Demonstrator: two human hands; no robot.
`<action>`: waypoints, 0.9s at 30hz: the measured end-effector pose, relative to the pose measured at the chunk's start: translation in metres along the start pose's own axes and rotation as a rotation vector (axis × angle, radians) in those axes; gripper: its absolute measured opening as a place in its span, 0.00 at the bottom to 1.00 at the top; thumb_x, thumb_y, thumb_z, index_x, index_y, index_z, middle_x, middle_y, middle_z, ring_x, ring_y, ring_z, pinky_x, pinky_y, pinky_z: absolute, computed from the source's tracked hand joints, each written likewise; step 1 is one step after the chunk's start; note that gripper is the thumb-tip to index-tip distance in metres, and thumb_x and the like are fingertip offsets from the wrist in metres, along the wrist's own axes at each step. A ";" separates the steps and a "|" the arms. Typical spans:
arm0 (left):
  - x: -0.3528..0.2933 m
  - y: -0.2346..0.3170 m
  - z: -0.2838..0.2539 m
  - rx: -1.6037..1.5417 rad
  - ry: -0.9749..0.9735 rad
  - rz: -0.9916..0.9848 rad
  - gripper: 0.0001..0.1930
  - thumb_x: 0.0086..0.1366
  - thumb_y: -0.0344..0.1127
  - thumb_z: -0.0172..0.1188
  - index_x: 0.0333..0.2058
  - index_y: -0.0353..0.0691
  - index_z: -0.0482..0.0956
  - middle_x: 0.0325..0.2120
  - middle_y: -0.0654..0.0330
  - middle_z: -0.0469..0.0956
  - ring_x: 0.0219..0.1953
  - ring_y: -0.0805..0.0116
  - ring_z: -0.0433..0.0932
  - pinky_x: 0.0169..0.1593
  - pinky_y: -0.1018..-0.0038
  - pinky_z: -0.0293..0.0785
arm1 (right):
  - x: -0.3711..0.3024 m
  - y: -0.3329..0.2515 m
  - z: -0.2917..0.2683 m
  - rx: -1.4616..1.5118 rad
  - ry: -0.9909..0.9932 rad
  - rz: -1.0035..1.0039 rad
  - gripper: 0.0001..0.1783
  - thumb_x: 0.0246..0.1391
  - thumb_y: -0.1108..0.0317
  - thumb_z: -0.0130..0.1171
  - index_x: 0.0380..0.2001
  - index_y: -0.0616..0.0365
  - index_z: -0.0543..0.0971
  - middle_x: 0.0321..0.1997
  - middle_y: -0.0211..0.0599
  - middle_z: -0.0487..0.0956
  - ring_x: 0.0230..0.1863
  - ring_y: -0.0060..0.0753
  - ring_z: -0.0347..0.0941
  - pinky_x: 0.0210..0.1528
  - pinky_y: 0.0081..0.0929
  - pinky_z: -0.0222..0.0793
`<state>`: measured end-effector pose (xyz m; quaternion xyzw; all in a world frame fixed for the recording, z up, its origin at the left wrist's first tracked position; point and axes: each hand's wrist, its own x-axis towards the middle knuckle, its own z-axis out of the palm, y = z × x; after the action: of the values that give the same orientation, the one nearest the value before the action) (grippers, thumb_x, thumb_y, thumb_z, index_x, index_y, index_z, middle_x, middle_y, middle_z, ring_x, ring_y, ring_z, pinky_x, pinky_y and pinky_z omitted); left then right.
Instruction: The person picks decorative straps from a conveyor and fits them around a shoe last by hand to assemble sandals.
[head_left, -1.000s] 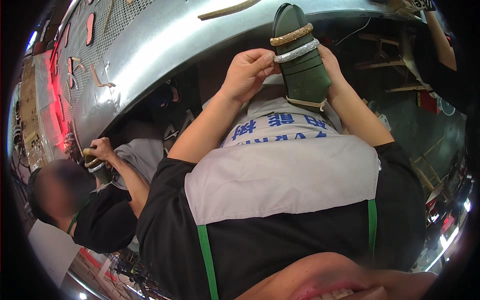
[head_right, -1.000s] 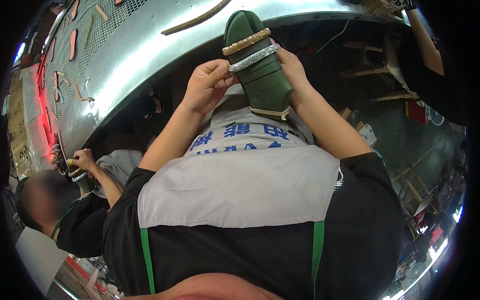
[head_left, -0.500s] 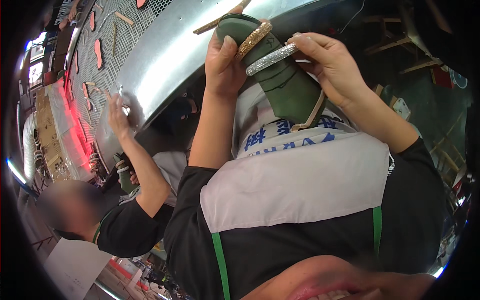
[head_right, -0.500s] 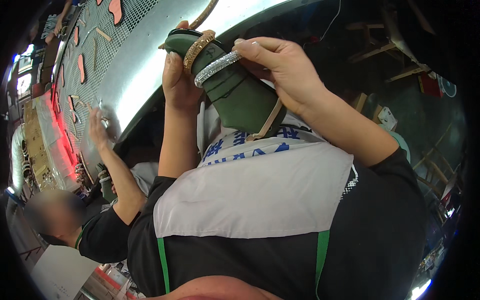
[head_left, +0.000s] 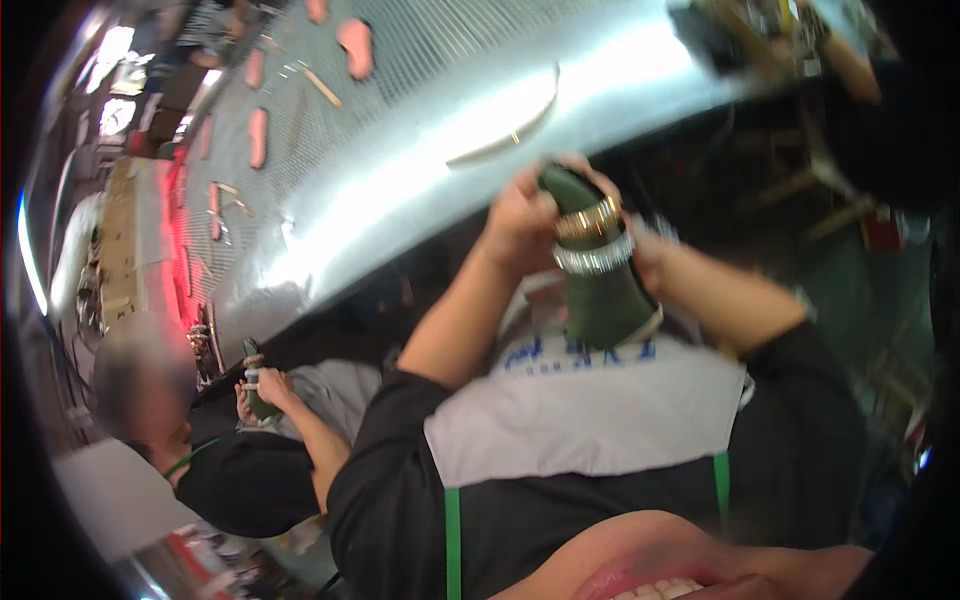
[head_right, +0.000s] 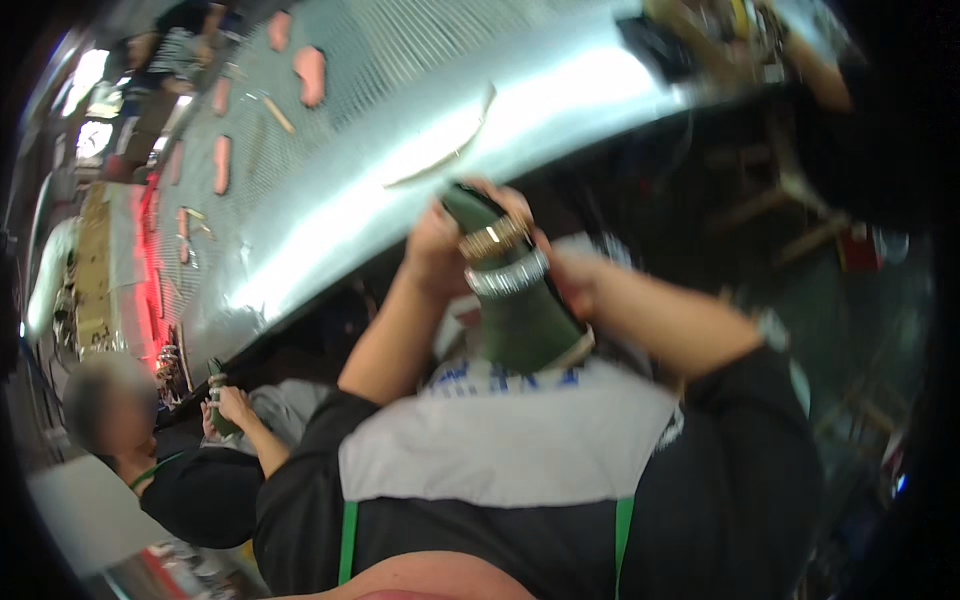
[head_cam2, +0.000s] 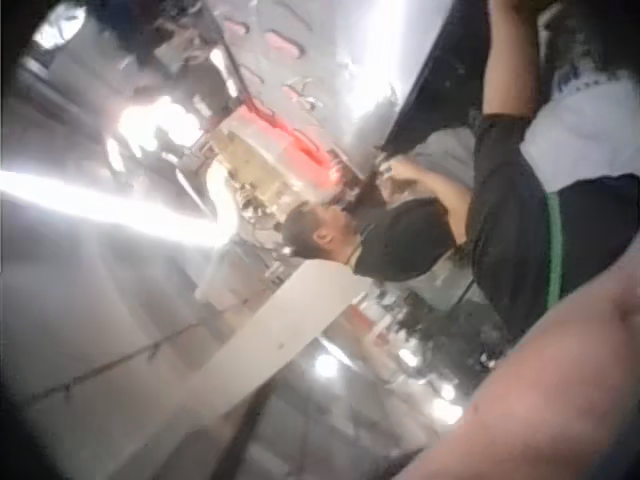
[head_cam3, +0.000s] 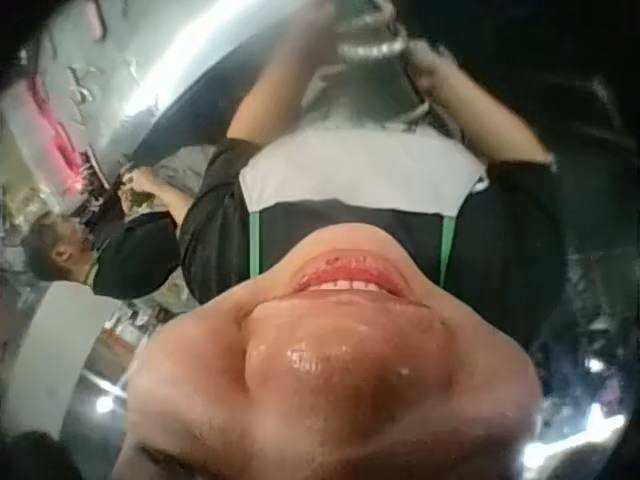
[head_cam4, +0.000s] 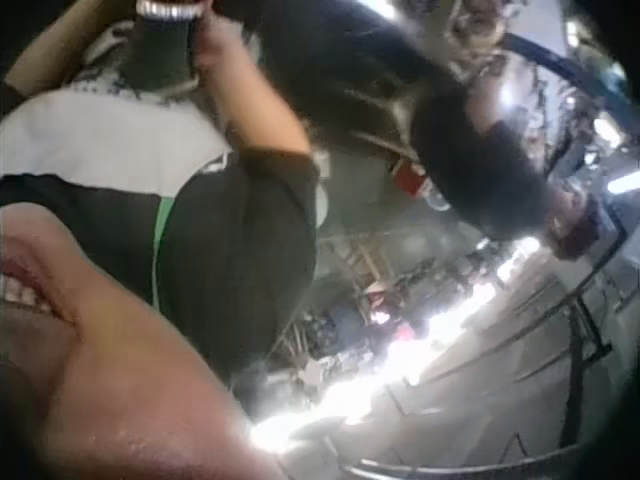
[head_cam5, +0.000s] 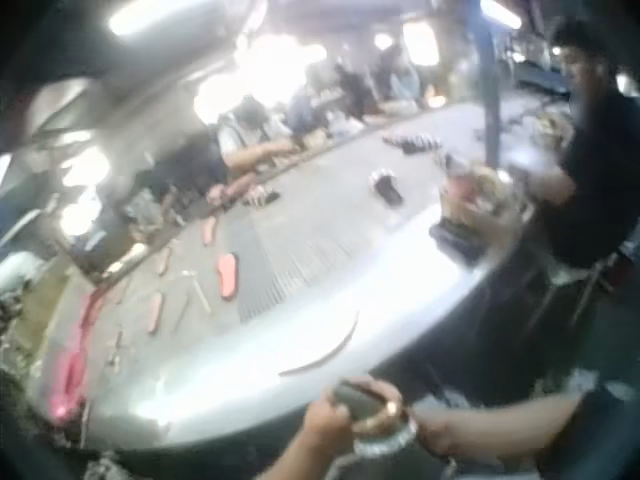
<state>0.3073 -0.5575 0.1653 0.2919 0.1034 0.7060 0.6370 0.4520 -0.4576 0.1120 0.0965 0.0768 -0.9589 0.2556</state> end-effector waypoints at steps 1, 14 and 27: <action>-0.003 0.004 -0.002 0.025 0.033 -0.001 0.25 0.62 0.40 0.62 0.54 0.39 0.67 0.45 0.46 0.74 0.46 0.52 0.76 0.51 0.59 0.73 | -0.005 0.005 0.016 -0.057 0.013 -0.071 0.37 0.61 0.36 0.38 0.61 0.54 0.65 0.58 0.44 0.72 0.58 0.38 0.69 0.61 0.39 0.64; -0.044 0.092 -0.071 2.287 0.576 0.335 0.08 0.53 0.34 0.64 0.32 0.40 0.79 0.36 0.53 0.77 0.46 0.48 0.70 0.53 0.61 0.66 | -0.008 0.041 -0.051 -0.461 0.419 -0.834 0.37 0.57 0.57 0.58 0.64 0.62 0.58 0.58 0.42 0.70 0.57 0.35 0.68 0.59 0.31 0.64; -0.071 -0.023 -0.009 1.952 0.254 0.345 0.05 0.57 0.28 0.65 0.30 0.34 0.80 0.24 0.58 0.79 0.25 0.68 0.77 0.31 0.76 0.72 | -0.026 -0.004 0.031 -0.957 0.808 -0.961 0.12 0.58 0.64 0.58 0.39 0.62 0.78 0.28 0.28 0.75 0.30 0.18 0.68 0.35 0.16 0.63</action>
<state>0.3233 -0.6200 0.1263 0.6206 0.6617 0.4207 -0.0089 0.4679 -0.4480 0.1487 0.2732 0.6013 -0.7177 -0.2208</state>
